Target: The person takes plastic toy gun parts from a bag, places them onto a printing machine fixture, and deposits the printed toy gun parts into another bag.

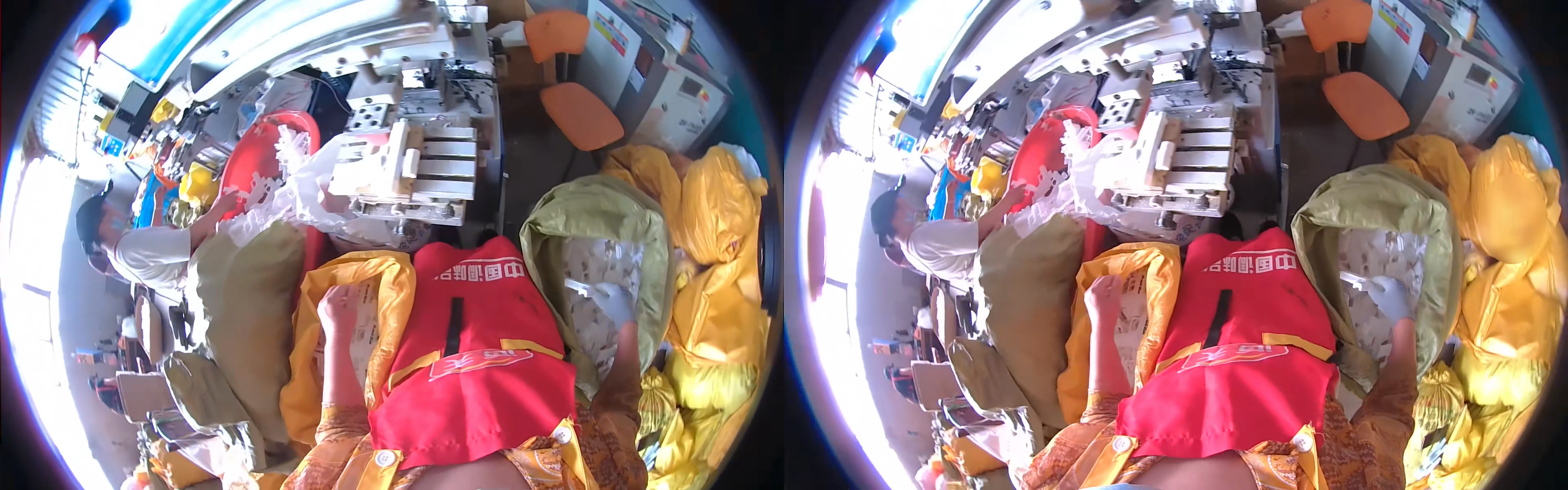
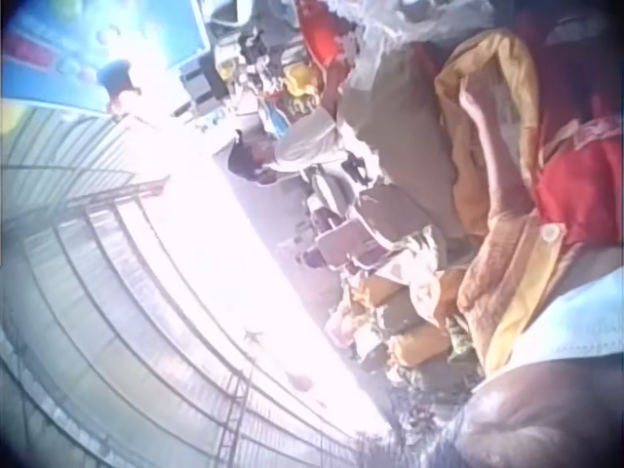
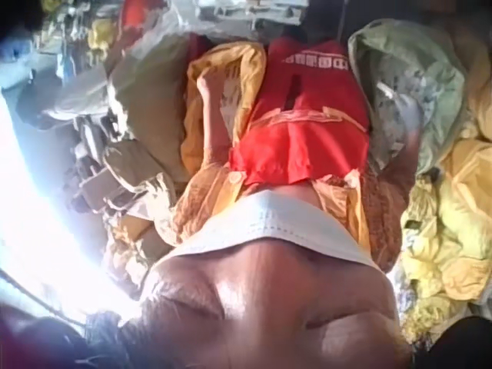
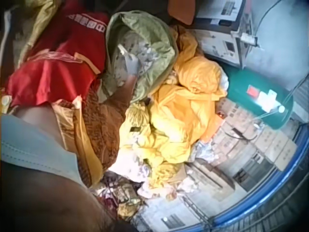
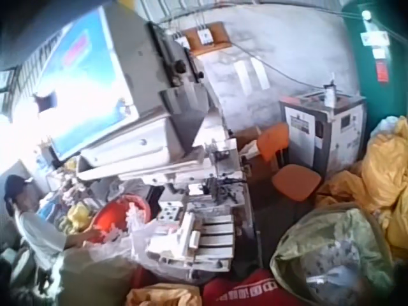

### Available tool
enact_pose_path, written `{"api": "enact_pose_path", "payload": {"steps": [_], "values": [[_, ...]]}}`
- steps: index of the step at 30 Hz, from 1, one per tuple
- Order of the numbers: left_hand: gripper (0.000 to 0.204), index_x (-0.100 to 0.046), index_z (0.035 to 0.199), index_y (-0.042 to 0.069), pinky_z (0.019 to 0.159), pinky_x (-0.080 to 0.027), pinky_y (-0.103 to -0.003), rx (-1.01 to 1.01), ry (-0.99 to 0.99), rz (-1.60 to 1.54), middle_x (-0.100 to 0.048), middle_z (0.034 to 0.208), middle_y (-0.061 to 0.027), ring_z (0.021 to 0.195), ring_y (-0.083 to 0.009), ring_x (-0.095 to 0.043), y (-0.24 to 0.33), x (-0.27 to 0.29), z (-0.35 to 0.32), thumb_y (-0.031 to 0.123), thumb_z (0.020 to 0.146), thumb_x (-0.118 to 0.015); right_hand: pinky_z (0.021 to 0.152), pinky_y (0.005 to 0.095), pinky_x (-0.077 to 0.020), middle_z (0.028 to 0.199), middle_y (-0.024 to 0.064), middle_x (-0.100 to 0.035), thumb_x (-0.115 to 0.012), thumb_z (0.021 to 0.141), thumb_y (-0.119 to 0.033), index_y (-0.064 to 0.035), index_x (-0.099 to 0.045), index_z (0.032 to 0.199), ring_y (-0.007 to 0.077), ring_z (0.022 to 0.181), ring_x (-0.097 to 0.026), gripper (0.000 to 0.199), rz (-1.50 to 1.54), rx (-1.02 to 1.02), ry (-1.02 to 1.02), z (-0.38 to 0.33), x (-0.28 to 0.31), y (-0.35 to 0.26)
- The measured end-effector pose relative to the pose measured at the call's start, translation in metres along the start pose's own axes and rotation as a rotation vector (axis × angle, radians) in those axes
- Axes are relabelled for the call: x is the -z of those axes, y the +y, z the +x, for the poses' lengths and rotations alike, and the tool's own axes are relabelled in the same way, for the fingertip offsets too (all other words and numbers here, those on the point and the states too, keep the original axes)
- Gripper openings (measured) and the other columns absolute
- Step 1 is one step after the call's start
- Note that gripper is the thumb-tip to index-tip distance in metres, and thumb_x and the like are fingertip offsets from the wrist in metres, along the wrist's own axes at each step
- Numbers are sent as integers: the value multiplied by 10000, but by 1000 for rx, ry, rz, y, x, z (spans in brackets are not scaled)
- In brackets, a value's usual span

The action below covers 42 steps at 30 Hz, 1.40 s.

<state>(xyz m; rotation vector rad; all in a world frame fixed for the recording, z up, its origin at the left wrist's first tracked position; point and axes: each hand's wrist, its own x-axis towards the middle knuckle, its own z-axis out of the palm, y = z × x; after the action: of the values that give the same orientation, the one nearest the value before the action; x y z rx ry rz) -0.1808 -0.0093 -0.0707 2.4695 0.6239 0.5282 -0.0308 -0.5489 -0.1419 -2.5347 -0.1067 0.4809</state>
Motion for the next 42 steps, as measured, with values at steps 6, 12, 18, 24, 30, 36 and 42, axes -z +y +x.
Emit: {"api": "enact_pose_path", "payload": {"steps": [6, 12, 18, 24, 30, 36, 42], "values": [[157, -654, 809, -5, 625, -491, -351, -30, -47, -26, -617, 731, -157, 671, -289, -624, -9, -23, -4, 148, 823, -620, 801, 339, -485, 1032, 175, -643, -644, 831, -215, 21, -608, 1095, 246, 924, -628, 356, 108, 131, 334, 17, -22, -22], [139, -650, 807, 22, 716, -487, -409, -57, -5, -86, -631, 825, -165, 784, -352, -611, -12, -48, 12, 154, 801, -608, 789, 315, -479, 1029, 116, -614, -592, 858, -148, 2, -574, 1148, 191, 883, -592, 327, 598, 211, 175, 26, -67, -101], [134, -652, 823, 21, 713, -475, -388, -89, 49, -107, -624, 815, -137, 767, -323, -595, 5, -38, 47, 147, 808, -607, 739, 225, -455, 1063, 54, -602, -567, 893, -214, 3, -556, 1200, 89, 870, -559, 376, 938, 339, 128, 26, -77, -118], [118, -646, 914, 49, 796, -455, -387, -399, 518, -224, -631, 956, -111, 917, -300, -575, 54, -20, 119, 54, 802, -609, 864, 313, -489, 1041, 103, -630, -603, 864, -396, 36, -528, 1203, 171, 961, -613, 554, 1193, 448, 207, 9, -24, -174], [157, -653, 896, 32, 777, -457, -387, -410, 237, -75, -639, 878, -145, 861, -312, -598, 105, -22, 186, 166, 861, -579, 971, 315, -404, 1225, 113, -534, -584, 857, -478, 37, -436, 1304, 167, 1108, -525, 698, 1232, 699, 71, 40, 0, -246], [303, -663, 723, 49, 565, -457, -345, -45, 540, -280, -623, 628, -121, 557, -219, -590, 94, 30, 184, 229, 910, -508, 929, 302, -427, 1180, 98, -558, -589, 890, -175, -11, -517, 1234, 166, 1071, -539, 387, 768, 843, 351, 76, 5, -332], [398, -561, 620, -11, 502, -387, -351, 18, 523, -47, -490, 514, -106, 466, -194, -458, 17, 64, 80, 256, 912, -518, 737, 387, -456, 924, 68, -584, -606, 755, -182, -136, -647, 1065, 252, 835, -549, 317, -207, 1025, 490, 101, -18, -396]]}}
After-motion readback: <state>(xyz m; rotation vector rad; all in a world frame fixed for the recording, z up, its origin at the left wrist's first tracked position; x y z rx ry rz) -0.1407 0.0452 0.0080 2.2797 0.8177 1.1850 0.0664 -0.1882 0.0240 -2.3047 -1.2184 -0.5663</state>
